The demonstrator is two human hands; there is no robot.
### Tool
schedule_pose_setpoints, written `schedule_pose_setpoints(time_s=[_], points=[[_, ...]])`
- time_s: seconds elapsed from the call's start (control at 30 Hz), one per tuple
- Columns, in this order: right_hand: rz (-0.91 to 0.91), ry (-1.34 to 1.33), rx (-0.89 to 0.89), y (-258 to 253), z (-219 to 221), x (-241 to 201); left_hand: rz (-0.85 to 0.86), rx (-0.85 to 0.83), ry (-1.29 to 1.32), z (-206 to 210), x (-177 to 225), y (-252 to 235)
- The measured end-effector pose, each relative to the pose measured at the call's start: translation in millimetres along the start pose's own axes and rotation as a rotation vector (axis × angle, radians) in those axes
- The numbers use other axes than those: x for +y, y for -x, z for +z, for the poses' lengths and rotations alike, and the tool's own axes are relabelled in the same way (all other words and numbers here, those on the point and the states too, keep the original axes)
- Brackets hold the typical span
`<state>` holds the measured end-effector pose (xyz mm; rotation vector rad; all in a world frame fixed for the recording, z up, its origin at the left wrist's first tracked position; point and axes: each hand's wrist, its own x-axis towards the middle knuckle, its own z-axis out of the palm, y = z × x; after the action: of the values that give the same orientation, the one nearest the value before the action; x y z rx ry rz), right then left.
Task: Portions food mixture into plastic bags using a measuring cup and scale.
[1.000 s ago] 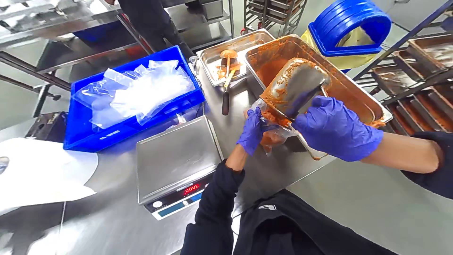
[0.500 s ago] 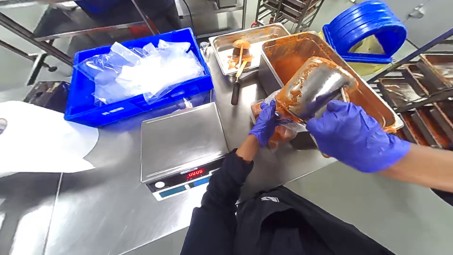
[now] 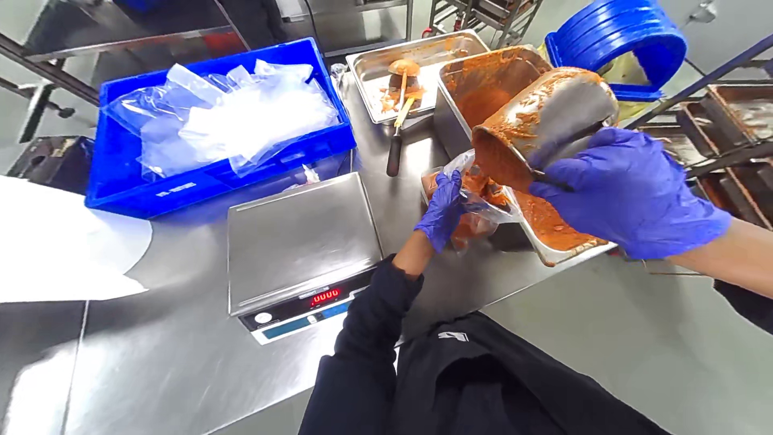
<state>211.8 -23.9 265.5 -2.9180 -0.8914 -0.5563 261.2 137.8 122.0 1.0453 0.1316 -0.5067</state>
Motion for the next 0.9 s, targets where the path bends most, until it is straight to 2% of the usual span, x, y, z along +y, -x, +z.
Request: schedule_pose_setpoints(time_s=[0.07,0.13,0.2,0.3,0.43,0.53,0.67,0.73,0.8,0.9], points=[[0.269,-0.136,-0.065,-0.4,-14.2,3.1,-0.008,0.012,0.013,-2.1,-2.4,-2.2],[0.638,-0.292,-0.149,-4.2,-27.7,10.9,-0.016,0.012,0.019,-5.3,-3.7,-4.0],[0.815,-0.423,-0.106,0.6,-25.8,29.8,-0.008,-0.003,0.047,-8.7,-6.0,-6.8],[0.858,-0.568,-0.063,13.3,-13.5,51.0,-0.014,-0.005,0.074,-10.7,-8.1,-10.4],[0.863,-0.616,-0.025,18.8,0.7,61.7,-0.033,-0.009,0.078,-14.2,-11.5,-13.1],[0.935,-0.672,0.029,21.4,0.3,73.7,-0.034,-0.022,0.106,-20.5,-14.1,-13.0],[0.985,-0.713,0.073,30.8,8.2,113.3,-0.069,0.019,0.104,-38.8,-18.5,-8.9],[0.974,-0.587,-0.087,24.1,15.1,130.4,-0.088,0.056,0.071,-50.1,-21.8,-5.7],[0.916,-0.439,-0.321,11.1,33.5,145.2,-0.080,0.091,0.070,-57.3,-25.2,-3.2],[0.826,-0.288,-0.616,-4.4,84.2,171.7,-0.096,0.090,0.033,-61.9,-24.3,1.6]])
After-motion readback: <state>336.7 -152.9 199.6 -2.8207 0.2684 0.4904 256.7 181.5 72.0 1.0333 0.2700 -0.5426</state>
